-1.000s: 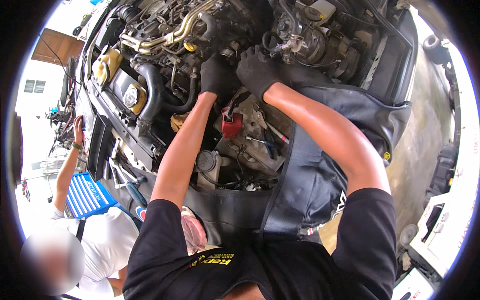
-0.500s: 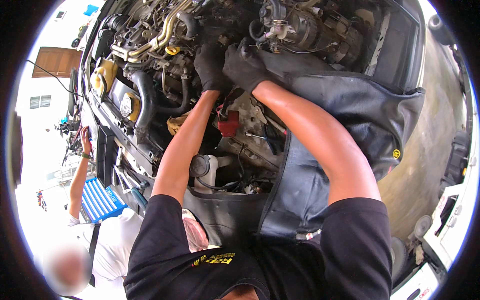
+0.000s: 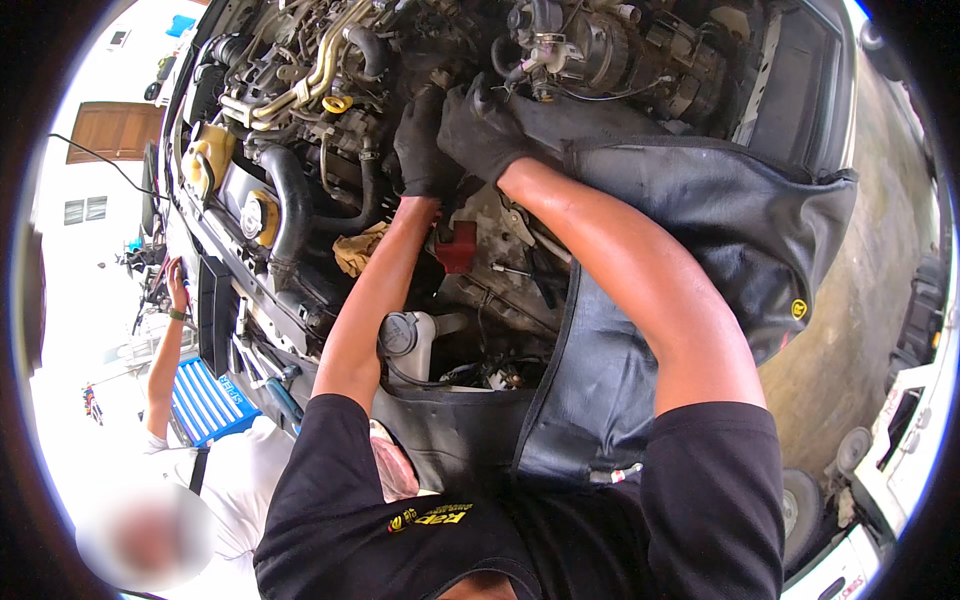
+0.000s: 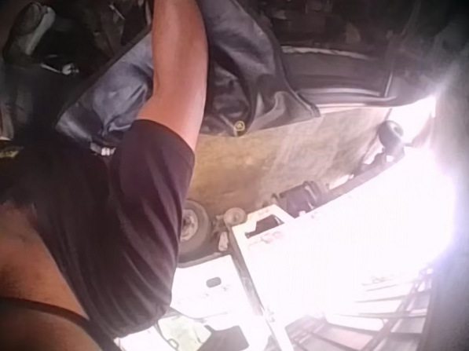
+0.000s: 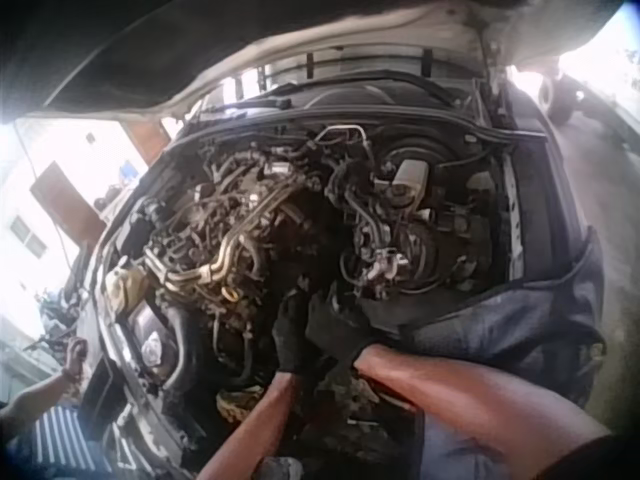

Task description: The person works inside an open car engine bay, using a wrench and other hand tools to loosen and tighten bolts on engine components. They reach into the engine compartment, adjust parts, and occasionally retrieve tools from a nearby toolbox.

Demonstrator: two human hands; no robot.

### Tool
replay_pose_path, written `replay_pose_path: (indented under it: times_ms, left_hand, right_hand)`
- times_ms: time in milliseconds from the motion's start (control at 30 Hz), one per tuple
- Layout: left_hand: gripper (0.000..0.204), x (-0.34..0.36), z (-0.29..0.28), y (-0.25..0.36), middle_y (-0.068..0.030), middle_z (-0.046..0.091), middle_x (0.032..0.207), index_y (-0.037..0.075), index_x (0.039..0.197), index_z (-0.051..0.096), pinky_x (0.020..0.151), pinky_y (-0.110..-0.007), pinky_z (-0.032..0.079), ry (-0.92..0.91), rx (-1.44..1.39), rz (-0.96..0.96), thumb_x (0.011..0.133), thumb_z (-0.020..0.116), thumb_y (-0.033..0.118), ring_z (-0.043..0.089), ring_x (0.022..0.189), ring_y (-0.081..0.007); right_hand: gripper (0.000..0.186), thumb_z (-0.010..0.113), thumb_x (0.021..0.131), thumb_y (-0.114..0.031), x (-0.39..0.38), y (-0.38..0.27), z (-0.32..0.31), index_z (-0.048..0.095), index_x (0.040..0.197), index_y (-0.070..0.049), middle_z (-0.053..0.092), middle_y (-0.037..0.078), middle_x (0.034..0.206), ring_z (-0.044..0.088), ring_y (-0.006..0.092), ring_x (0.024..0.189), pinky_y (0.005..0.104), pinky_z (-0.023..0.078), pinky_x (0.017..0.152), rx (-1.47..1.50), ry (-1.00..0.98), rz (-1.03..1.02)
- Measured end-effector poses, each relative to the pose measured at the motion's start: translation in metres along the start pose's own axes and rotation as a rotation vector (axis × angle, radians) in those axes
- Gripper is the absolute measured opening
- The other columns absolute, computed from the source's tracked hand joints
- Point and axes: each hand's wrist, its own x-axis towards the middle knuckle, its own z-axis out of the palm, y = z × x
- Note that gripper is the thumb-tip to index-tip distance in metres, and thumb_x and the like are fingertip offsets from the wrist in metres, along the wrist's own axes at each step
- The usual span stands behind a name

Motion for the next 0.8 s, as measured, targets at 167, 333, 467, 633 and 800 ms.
replay_pose_path:
  times_ms: [167,333,467,633,800]
  left_hand:
    - [0.028,0.003,-0.004,-0.003,-0.0226,0.066,0.092,0.005,0.102,0.057,0.07,-0.049,0.049,-0.032,0.106,-0.058,0.083,0.068,0.021,0.063,0.088,-0.0438]
    - [0.028,0.0,0.0,-0.008,-0.0223,0.067,0.082,0.002,0.098,0.056,0.067,-0.05,0.049,-0.028,0.1,-0.228,0.084,0.068,0.024,0.064,0.082,-0.0441]
    - [0.031,-0.001,0.007,-0.009,-0.0241,0.067,0.083,-0.001,0.095,0.056,0.067,-0.05,0.05,-0.013,0.071,-0.249,0.083,0.07,0.024,0.066,0.081,-0.0432]
    - [0.03,0.0,0.012,-0.028,-0.0257,0.068,0.081,-0.001,0.092,0.059,0.068,-0.049,0.051,-0.068,0.097,-0.213,0.081,0.071,0.024,0.067,0.081,-0.0426]
    - [0.032,0.001,0.008,-0.013,-0.0257,0.068,0.084,-0.004,0.091,0.065,0.067,-0.046,0.051,-0.107,0.083,-0.238,0.083,0.071,0.027,0.068,0.078,-0.0406]
  right_hand:
    - [0.022,0.061,0.079,-0.017,0.001,0.001,-0.004,0.077,0.089,-0.007,0.069,0.011,0.083,0.061,0.0302,0.086,0.0616,0.043,0.083,0.019,-0.032,-0.018]
    - [0.021,0.061,0.078,-0.016,0.003,0.002,-0.006,0.077,0.088,-0.007,0.068,0.011,0.082,0.061,0.0298,0.085,0.0603,0.044,0.082,0.017,-0.074,-0.029]
    - [0.02,0.062,0.077,-0.016,0.003,0.002,0.0,0.076,0.086,-0.006,0.067,0.011,0.078,0.062,0.0295,0.081,0.0587,0.045,0.08,-0.047,-0.03,-0.018]
    - [0.017,0.063,0.076,-0.017,0.005,0.0,-0.001,0.075,0.083,-0.007,0.065,0.008,0.079,0.061,0.026,0.085,0.054,0.046,0.081,0.041,-0.07,0.015]
    - [0.016,0.063,0.077,-0.018,0.002,0.001,-0.001,0.074,0.083,-0.008,0.064,0.006,0.081,0.06,0.0247,0.088,0.0531,0.046,0.082,0.015,-0.094,0.019]
